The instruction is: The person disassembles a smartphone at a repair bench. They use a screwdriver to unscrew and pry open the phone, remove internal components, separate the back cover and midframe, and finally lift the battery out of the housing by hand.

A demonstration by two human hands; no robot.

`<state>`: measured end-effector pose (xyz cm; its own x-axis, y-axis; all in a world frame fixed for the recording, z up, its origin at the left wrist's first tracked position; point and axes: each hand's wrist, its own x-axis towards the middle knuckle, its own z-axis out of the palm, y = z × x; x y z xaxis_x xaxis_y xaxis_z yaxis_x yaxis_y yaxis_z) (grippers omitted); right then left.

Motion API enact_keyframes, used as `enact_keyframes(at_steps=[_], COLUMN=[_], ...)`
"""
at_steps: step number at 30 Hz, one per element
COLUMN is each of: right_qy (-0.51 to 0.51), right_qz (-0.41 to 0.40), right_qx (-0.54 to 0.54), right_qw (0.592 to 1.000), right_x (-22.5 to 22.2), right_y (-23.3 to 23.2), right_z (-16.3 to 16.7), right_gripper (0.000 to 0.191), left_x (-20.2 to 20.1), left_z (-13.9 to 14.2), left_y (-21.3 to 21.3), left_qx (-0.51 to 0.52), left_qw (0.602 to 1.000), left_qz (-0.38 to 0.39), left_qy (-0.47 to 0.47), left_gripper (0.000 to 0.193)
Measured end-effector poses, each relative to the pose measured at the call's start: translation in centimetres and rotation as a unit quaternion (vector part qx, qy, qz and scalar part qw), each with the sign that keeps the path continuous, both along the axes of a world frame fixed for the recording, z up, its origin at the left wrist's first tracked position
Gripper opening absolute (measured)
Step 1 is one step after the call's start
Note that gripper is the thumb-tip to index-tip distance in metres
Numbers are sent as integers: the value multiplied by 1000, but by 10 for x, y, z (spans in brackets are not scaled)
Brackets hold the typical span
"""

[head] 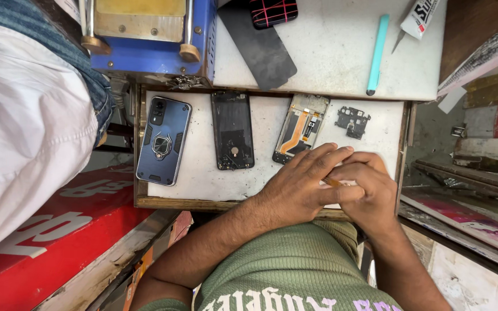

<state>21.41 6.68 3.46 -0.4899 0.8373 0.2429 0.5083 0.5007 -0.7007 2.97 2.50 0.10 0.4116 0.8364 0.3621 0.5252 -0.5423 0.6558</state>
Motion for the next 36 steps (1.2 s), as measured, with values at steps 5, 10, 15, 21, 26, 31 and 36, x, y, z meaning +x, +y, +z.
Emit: enact_keyframes(at_steps=[5,10,15,21,26,31,36], right_qy=[93,32,62,128,115,21,-62], right_qz=[70,80,24,2,2,-17,81], right_qx=[-49,-9,2,-57,-74,-74,-42], right_qw=[992,996,998,990,991,997,994], right_x=[1,-2,-3,2,-6,-27,-33], right_y=[5,4,0,8,1,0,15], right_z=[2,-6,-17,-43,-51,-36,-27], right_gripper=[28,27,21,17,21,14,24], left_x=[-8,-9,-15,-50,-119,-135,-132], left_z=[2,3,1,-1,-9,-16,-25], left_y=[6,5,6,-10,-33,-51,-45], left_qx=[3,-5,-41,-17,48,23,56], left_qw=[1000,1000,999,968,923,903,909], left_qz=[24,-2,-10,125,281,352,346], left_qy=[-10,-16,-7,-218,-259,-246,-224], left_gripper=[72,71,64,33,65,66,66])
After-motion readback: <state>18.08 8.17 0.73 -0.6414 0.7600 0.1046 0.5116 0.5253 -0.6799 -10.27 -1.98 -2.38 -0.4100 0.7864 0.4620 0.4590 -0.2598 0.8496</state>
